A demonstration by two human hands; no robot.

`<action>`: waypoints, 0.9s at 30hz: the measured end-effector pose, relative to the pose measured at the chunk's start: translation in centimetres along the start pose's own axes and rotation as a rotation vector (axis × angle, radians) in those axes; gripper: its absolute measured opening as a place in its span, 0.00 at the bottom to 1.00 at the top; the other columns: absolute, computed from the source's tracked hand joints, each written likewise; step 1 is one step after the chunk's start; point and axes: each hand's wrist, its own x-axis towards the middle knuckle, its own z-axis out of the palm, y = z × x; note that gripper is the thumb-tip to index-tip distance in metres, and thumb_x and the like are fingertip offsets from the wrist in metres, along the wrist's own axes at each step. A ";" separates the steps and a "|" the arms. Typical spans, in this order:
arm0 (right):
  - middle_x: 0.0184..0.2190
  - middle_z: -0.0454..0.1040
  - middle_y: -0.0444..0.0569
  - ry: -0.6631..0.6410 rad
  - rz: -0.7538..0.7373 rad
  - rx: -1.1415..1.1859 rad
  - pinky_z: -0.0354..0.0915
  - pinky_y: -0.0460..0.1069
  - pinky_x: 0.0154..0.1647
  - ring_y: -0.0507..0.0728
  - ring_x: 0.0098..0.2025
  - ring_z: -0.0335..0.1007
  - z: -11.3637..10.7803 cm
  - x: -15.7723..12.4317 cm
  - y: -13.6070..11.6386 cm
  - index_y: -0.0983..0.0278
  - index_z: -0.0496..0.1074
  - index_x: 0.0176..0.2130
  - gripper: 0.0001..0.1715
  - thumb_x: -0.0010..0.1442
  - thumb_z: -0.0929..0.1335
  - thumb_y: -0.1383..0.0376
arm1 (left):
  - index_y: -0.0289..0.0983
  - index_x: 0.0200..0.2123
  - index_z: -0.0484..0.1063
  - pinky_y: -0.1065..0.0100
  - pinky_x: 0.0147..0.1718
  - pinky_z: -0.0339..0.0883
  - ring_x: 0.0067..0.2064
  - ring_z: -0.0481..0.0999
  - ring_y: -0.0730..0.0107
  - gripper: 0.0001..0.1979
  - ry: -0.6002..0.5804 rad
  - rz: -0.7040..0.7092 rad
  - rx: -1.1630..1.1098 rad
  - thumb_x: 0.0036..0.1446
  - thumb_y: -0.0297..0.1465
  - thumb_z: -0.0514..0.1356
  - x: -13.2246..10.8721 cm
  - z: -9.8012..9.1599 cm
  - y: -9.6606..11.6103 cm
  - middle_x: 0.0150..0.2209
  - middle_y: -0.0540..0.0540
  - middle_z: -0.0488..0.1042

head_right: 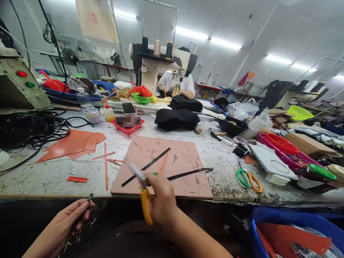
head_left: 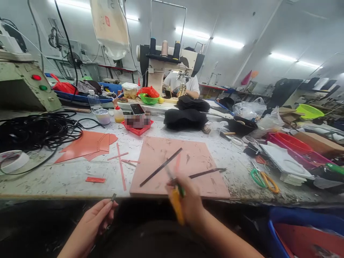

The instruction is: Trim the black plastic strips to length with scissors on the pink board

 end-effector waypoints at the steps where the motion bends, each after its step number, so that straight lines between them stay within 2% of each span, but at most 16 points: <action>1: 0.26 0.72 0.44 0.078 0.075 0.011 0.65 0.47 0.25 0.52 0.25 0.67 -1.3 0.7 -0.5 0.60 0.65 0.46 0.17 0.55 0.64 0.71 | 0.35 0.25 0.73 0.80 0.16 0.47 0.19 0.55 0.81 0.21 -0.003 0.024 0.009 0.36 0.47 0.66 -0.3 0.4 0.4 0.17 0.54 0.63; 3: 0.26 0.73 0.43 0.222 0.189 0.017 0.65 0.46 0.25 0.52 0.25 0.68 -4.1 1.9 -1.3 0.59 0.65 0.47 0.19 0.54 0.67 0.70 | 0.35 0.25 0.73 0.80 0.17 0.48 0.19 0.56 0.80 0.20 -0.024 0.053 0.023 0.37 0.47 0.65 -0.9 1.0 1.0 0.18 0.54 0.63; 6: 0.26 0.72 0.41 0.423 0.260 0.075 0.64 0.46 0.25 0.52 0.26 0.68 -7.8 3.3 -1.9 0.59 0.65 0.47 0.24 0.50 0.71 0.67 | 0.35 0.26 0.73 0.78 0.18 0.48 0.20 0.56 0.79 0.20 -0.078 0.073 0.033 0.39 0.47 0.64 -1.3 1.8 1.8 0.18 0.54 0.63; 10: 0.26 0.70 0.39 0.631 0.281 0.134 0.64 0.47 0.29 0.50 0.25 0.66 -10.3 4.6 -1.5 0.60 0.66 0.48 0.27 0.47 0.73 0.67 | 0.35 0.25 0.72 0.76 0.18 0.50 0.20 0.57 0.77 0.20 -0.159 0.127 0.067 0.41 0.48 0.62 -1.2 2.6 2.5 0.18 0.54 0.63; 14: 0.24 0.70 0.38 0.695 0.301 0.111 0.65 0.47 0.27 0.49 0.23 0.65 -10.4 5.1 1.3 0.62 0.66 0.47 0.27 0.47 0.72 0.66 | 0.35 0.26 0.72 0.76 0.18 0.51 0.20 0.58 0.78 0.22 -0.189 0.162 0.093 0.41 0.50 0.61 -1.3 3.4 2.7 0.18 0.54 0.63; 20: 0.23 0.69 0.39 0.730 0.470 0.119 0.66 0.50 0.30 0.51 0.23 0.66 -8.7 4.1 6.4 0.64 0.67 0.44 0.27 0.43 0.71 0.64 | 0.35 0.27 0.73 0.77 0.17 0.50 0.19 0.57 0.78 0.23 -0.197 0.154 0.104 0.40 0.50 0.62 -1.4 3.3 2.3 0.18 0.54 0.63; 24: 0.23 0.68 0.39 0.750 0.457 0.123 0.66 0.50 0.31 0.50 0.23 0.65 -8.5 3.8 7.0 0.64 0.66 0.46 0.27 0.44 0.71 0.64 | 0.35 0.28 0.73 0.77 0.18 0.51 0.21 0.58 0.78 0.22 -0.174 0.163 0.086 0.40 0.50 0.62 -1.3 2.9 2.1 0.19 0.54 0.64; 27: 0.24 0.68 0.39 0.763 0.427 0.121 0.65 0.49 0.32 0.50 0.25 0.66 -9.1 3.9 7.0 0.63 0.67 0.45 0.26 0.44 0.71 0.65 | 0.36 0.28 0.74 0.77 0.19 0.52 0.22 0.59 0.77 0.22 -0.202 0.151 0.083 0.42 0.50 0.62 -1.0 2.8 1.9 0.20 0.53 0.64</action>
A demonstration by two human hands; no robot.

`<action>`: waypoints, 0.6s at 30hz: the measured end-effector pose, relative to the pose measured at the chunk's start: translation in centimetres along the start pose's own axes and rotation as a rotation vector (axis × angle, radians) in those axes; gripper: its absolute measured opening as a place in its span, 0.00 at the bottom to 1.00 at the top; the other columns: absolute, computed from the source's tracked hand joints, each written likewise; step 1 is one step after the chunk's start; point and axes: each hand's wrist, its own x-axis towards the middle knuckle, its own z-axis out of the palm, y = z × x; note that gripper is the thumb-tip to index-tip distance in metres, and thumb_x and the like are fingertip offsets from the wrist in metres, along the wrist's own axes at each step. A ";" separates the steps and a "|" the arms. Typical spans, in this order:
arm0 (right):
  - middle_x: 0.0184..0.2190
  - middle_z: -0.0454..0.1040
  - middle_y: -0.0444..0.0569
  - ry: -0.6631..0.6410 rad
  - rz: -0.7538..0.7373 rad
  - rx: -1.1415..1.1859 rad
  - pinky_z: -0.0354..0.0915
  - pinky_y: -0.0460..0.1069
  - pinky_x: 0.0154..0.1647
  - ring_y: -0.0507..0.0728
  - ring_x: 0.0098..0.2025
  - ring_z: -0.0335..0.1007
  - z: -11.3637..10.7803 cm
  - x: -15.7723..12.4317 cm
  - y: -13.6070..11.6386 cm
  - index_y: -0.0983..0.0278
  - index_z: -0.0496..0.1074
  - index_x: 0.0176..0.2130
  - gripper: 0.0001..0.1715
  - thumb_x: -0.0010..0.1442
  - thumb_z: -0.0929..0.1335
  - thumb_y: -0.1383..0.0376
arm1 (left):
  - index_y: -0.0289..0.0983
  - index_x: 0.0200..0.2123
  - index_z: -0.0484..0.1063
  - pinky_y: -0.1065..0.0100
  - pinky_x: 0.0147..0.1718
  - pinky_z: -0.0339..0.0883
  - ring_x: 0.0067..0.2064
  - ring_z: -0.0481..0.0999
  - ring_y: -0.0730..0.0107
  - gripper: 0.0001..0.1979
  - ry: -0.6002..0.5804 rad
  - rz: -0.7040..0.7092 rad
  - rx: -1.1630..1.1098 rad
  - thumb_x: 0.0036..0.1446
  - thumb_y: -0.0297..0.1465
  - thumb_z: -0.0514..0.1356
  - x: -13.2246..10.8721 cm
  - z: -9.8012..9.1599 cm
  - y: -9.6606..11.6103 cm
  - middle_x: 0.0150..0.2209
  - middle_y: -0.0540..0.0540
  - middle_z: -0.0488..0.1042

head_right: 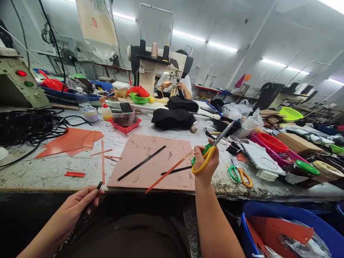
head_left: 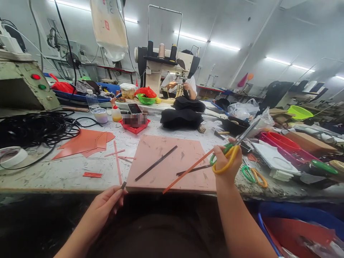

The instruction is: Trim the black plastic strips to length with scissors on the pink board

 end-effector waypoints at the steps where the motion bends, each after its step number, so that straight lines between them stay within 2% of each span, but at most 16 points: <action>1: 0.24 0.68 0.39 0.016 -0.010 0.007 0.65 0.49 0.32 0.50 0.26 0.66 -0.2 0.2 -0.1 0.63 0.67 0.45 0.26 0.44 0.71 0.65 | 0.36 0.29 0.74 0.77 0.19 0.52 0.22 0.59 0.77 0.22 -0.018 -0.008 0.002 0.42 0.50 0.62 0.1 0.0 0.0 0.20 0.53 0.65; 4: 0.24 0.68 0.39 0.066 0.019 0.041 0.65 0.48 0.33 0.50 0.26 0.66 -0.9 0.7 -0.5 0.63 0.67 0.44 0.27 0.43 0.72 0.66 | 0.36 0.29 0.73 0.77 0.19 0.52 0.22 0.59 0.78 0.22 -0.063 -0.032 0.016 0.42 0.50 0.62 0.2 0.1 0.1 0.20 0.54 0.65; 6: 0.24 0.68 0.38 0.034 0.098 0.075 0.64 0.47 0.31 0.49 0.26 0.65 -1.2 0.4 -1.0 0.63 0.67 0.45 0.27 0.42 0.72 0.66 | 0.36 0.28 0.73 0.77 0.19 0.51 0.21 0.59 0.78 0.22 -0.067 -0.024 0.032 0.42 0.50 0.61 0.2 0.7 0.6 0.19 0.54 0.65; 10: 0.24 0.68 0.39 -0.251 0.265 0.152 0.63 0.46 0.27 0.50 0.25 0.65 -0.5 -2.8 -2.6 0.61 0.66 0.45 0.27 0.44 0.72 0.67 | 0.35 0.26 0.71 0.76 0.18 0.50 0.19 0.58 0.78 0.21 -0.116 0.022 0.077 0.42 0.49 0.60 0.7 3.0 2.0 0.18 0.54 0.64; 14: 0.23 0.69 0.39 -0.573 0.406 0.327 0.63 0.46 0.25 0.50 0.24 0.64 1.9 -7.7 -4.6 0.61 0.66 0.45 0.26 0.44 0.71 0.67 | 0.36 0.26 0.70 0.74 0.19 0.52 0.20 0.60 0.76 0.20 -0.182 0.121 0.097 0.45 0.49 0.58 1.5 5.5 3.9 0.18 0.54 0.63; 16: 0.24 0.69 0.39 -0.655 0.482 0.395 0.63 0.45 0.24 0.50 0.23 0.64 3.3 -9.4 -5.3 0.61 0.65 0.45 0.26 0.44 0.71 0.68 | 0.36 0.28 0.70 0.74 0.19 0.53 0.20 0.59 0.75 0.19 -0.200 0.190 0.120 0.48 0.48 0.56 1.6 6.4 4.8 0.19 0.54 0.63; 18: 0.23 0.68 0.39 -0.668 0.525 0.433 0.64 0.46 0.26 0.50 0.25 0.64 4.5 -10.3 -5.7 0.61 0.65 0.45 0.27 0.43 0.71 0.68 | 0.37 0.29 0.70 0.73 0.21 0.55 0.21 0.60 0.74 0.17 -0.218 0.264 0.161 0.51 0.45 0.55 1.6 7.1 5.6 0.21 0.53 0.65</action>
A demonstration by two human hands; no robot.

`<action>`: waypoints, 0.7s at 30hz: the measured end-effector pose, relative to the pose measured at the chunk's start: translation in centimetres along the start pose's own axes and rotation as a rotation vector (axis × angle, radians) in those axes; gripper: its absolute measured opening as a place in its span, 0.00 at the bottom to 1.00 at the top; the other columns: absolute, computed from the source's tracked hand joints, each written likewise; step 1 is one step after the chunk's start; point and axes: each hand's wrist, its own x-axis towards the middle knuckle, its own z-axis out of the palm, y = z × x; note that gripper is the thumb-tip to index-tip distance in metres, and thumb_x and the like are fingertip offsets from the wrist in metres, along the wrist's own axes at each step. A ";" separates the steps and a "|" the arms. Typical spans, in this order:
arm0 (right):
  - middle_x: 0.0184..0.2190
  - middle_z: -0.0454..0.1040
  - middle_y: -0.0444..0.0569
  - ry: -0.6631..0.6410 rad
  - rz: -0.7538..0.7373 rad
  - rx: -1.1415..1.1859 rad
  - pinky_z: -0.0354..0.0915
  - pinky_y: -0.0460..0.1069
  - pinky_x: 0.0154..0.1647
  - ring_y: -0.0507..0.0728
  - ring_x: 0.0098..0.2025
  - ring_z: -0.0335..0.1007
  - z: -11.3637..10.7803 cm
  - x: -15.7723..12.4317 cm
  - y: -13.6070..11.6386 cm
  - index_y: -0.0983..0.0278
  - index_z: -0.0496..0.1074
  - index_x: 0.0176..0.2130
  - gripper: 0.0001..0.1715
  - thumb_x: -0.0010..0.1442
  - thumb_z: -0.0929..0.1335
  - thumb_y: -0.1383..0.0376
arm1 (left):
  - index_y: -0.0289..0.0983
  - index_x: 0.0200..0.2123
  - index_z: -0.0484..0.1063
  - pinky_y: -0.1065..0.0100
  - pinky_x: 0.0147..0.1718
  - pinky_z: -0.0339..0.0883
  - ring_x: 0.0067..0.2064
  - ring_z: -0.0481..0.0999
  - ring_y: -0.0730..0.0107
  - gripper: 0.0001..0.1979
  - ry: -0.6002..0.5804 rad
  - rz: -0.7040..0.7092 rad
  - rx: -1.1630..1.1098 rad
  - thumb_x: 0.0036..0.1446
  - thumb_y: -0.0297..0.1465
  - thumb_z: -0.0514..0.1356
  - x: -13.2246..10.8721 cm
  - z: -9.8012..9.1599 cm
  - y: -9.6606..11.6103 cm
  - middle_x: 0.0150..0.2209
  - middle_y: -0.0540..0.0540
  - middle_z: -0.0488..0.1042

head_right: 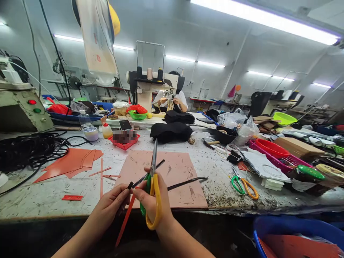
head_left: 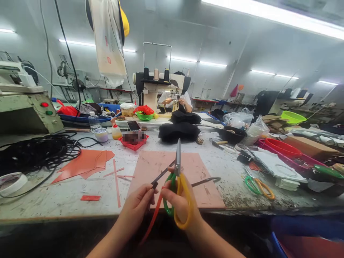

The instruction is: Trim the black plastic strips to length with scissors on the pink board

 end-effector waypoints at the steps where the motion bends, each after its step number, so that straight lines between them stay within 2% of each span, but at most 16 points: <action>1: 0.23 0.67 0.38 0.005 0.001 0.018 0.64 0.46 0.28 0.50 0.25 0.64 0.4 0.1 0.1 0.61 0.65 0.45 0.28 0.43 0.71 0.68 | 0.38 0.29 0.71 0.72 0.23 0.57 0.23 0.62 0.73 0.16 -0.003 0.041 0.028 0.52 0.44 0.54 0.0 0.2 0.4 0.22 0.52 0.67; 5: 0.23 0.67 0.38 0.034 -0.039 0.064 0.65 0.47 0.29 0.51 0.25 0.65 0.6 0.4 0.4 0.59 0.63 0.47 0.31 0.42 0.71 0.68 | 0.40 0.32 0.73 0.70 0.29 0.61 0.27 0.65 0.67 0.14 0.014 0.168 0.132 0.55 0.41 0.52 -0.4 0.7 1.4 0.22 0.51 0.68; 7: 0.26 0.68 0.39 0.037 -0.049 0.071 0.66 0.47 0.28 0.51 0.26 0.66 0.4 0.4 0.3 0.59 0.62 0.48 0.32 0.43 0.72 0.68 | 0.40 0.33 0.74 0.70 0.30 0.62 0.26 0.65 0.67 0.14 0.018 0.188 0.160 0.56 0.40 0.52 -0.6 0.9 1.6 0.22 0.51 0.67; 11: 0.27 0.68 0.40 0.014 -0.039 0.037 0.66 0.47 0.31 0.51 0.28 0.66 0.1 0.0 -0.2 0.59 0.63 0.47 0.29 0.45 0.71 0.68 | 0.39 0.35 0.73 0.70 0.33 0.63 0.31 0.68 0.65 0.14 0.001 0.216 0.148 0.57 0.39 0.51 -0.8 1.3 1.2 0.28 0.48 0.72; 16: 0.26 0.67 0.39 0.046 -0.023 0.045 0.66 0.47 0.31 0.51 0.28 0.66 0.1 -0.4 -0.5 0.59 0.63 0.47 0.28 0.45 0.70 0.68 | 0.38 0.33 0.72 0.70 0.29 0.63 0.30 0.67 0.66 0.17 -0.007 0.228 0.064 0.58 0.41 0.49 -1.0 1.8 0.7 0.25 0.49 0.69; 21: 0.26 0.67 0.39 0.077 -0.027 0.061 0.66 0.48 0.33 0.52 0.29 0.67 -0.2 -0.2 -0.5 0.59 0.64 0.47 0.29 0.43 0.71 0.69 | 0.39 0.33 0.73 0.70 0.28 0.62 0.27 0.67 0.66 0.14 0.058 0.237 0.175 0.55 0.40 0.52 -1.0 2.1 1.1 0.23 0.50 0.69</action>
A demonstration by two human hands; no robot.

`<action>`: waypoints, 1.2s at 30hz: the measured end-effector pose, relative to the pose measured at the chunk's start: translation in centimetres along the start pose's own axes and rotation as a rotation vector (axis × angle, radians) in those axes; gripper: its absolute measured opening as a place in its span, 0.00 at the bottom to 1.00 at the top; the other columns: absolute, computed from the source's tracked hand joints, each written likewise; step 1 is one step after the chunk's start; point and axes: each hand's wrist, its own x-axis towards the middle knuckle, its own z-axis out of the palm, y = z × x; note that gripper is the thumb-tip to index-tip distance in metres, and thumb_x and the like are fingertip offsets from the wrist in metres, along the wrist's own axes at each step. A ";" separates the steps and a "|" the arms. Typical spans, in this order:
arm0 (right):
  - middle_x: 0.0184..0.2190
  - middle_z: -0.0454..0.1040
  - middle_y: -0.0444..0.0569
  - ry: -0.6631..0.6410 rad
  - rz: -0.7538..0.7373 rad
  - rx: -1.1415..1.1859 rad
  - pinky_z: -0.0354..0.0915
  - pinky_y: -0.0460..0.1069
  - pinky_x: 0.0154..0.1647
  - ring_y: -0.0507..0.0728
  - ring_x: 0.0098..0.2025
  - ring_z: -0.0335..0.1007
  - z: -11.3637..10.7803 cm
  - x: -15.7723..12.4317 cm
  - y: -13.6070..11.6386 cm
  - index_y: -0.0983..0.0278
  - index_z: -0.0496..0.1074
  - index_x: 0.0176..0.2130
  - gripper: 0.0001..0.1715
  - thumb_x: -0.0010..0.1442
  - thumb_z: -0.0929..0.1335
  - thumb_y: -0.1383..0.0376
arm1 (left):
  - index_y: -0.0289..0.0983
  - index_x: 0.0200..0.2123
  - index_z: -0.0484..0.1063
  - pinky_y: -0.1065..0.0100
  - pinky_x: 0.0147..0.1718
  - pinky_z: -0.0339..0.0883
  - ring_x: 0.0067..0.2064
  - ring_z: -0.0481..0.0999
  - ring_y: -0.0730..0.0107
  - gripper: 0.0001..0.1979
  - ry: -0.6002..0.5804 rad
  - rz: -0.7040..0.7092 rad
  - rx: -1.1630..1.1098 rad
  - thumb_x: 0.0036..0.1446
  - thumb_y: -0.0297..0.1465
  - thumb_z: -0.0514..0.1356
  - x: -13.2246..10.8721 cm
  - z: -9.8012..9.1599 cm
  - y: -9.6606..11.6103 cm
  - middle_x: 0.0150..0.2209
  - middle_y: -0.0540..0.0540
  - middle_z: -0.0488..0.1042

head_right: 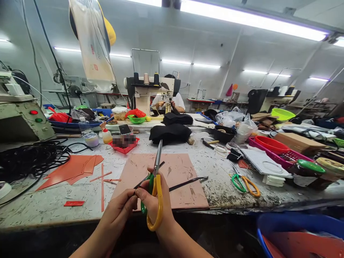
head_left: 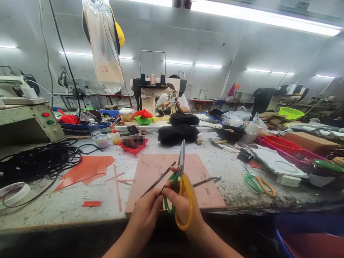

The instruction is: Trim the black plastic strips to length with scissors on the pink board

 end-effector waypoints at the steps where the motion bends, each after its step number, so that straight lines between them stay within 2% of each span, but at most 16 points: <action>1: 0.26 0.68 0.40 -0.005 -0.007 0.000 0.67 0.48 0.33 0.52 0.29 0.67 -0.1 0.0 0.1 0.59 0.64 0.48 0.30 0.44 0.71 0.69 | 0.39 0.32 0.73 0.69 0.27 0.62 0.25 0.66 0.67 0.15 -0.008 -0.005 0.027 0.56 0.41 0.51 0.0 0.0 0.1 0.21 0.50 0.68; 5: 0.28 0.68 0.40 -0.024 -0.028 -0.001 0.68 0.49 0.34 0.52 0.30 0.68 -0.7 0.2 0.4 0.57 0.61 0.51 0.31 0.47 0.70 0.69 | 0.39 0.31 0.71 0.70 0.24 0.59 0.21 0.63 0.69 0.16 -0.069 -0.025 0.039 0.57 0.42 0.49 0.2 0.2 0.1 0.18 0.52 0.64; 9: 0.28 0.68 0.40 -0.010 -0.044 0.010 0.69 0.49 0.34 0.52 0.30 0.68 -0.9 0.3 0.4 0.57 0.62 0.51 0.31 0.47 0.71 0.69 | 0.39 0.34 0.71 0.71 0.22 0.57 0.20 0.61 0.70 0.18 -0.117 -0.029 0.027 0.58 0.44 0.48 0.5 0.4 0.0 0.18 0.52 0.64; 17: 0.27 0.68 0.40 -0.010 -0.043 0.005 0.69 0.49 0.34 0.52 0.30 0.68 -1.5 0.4 0.0 0.58 0.61 0.50 0.31 0.47 0.70 0.69 | 0.38 0.34 0.73 0.72 0.19 0.56 0.19 0.60 0.72 0.20 -0.118 -0.013 0.016 0.57 0.45 0.48 1.0 1.0 -0.3 0.19 0.52 0.63; 22: 0.28 0.67 0.41 0.034 -0.060 -0.060 0.67 0.47 0.32 0.52 0.30 0.67 -2.5 1.0 -0.2 0.59 0.63 0.48 0.28 0.48 0.70 0.67 | 0.38 0.43 0.72 0.72 0.21 0.57 0.20 0.60 0.71 0.21 -0.183 -0.051 0.033 0.57 0.44 0.48 1.2 1.4 0.2 0.20 0.52 0.65; 25: 0.27 0.67 0.40 0.140 -0.142 -0.132 0.65 0.46 0.29 0.51 0.28 0.66 -4.2 2.5 -1.3 0.60 0.63 0.47 0.27 0.47 0.71 0.65 | 0.39 0.48 0.69 0.71 0.24 0.58 0.23 0.63 0.69 0.21 -0.247 -0.063 0.119 0.58 0.42 0.48 1.3 1.6 0.6 0.22 0.51 0.67; 30: 0.24 0.67 0.37 0.400 -0.301 -0.164 0.61 0.44 0.25 0.48 0.23 0.62 -8.5 5.4 -4.8 0.61 0.66 0.45 0.28 0.43 0.72 0.65 | 0.40 0.45 0.71 0.71 0.28 0.60 0.27 0.66 0.68 0.18 -0.346 -0.031 0.156 0.59 0.39 0.47 1.5 2.2 0.5 0.26 0.48 0.71; 36: 0.21 0.67 0.35 0.609 -0.487 -0.148 0.56 0.42 0.21 0.45 0.19 0.59 -13.7 7.6 -8.8 0.64 0.68 0.41 0.28 0.36 0.73 0.68 | 0.41 0.48 0.70 0.71 0.29 0.59 0.27 0.64 0.69 0.20 -0.488 -0.111 0.080 0.60 0.40 0.47 3.2 4.0 0.0 0.24 0.51 0.66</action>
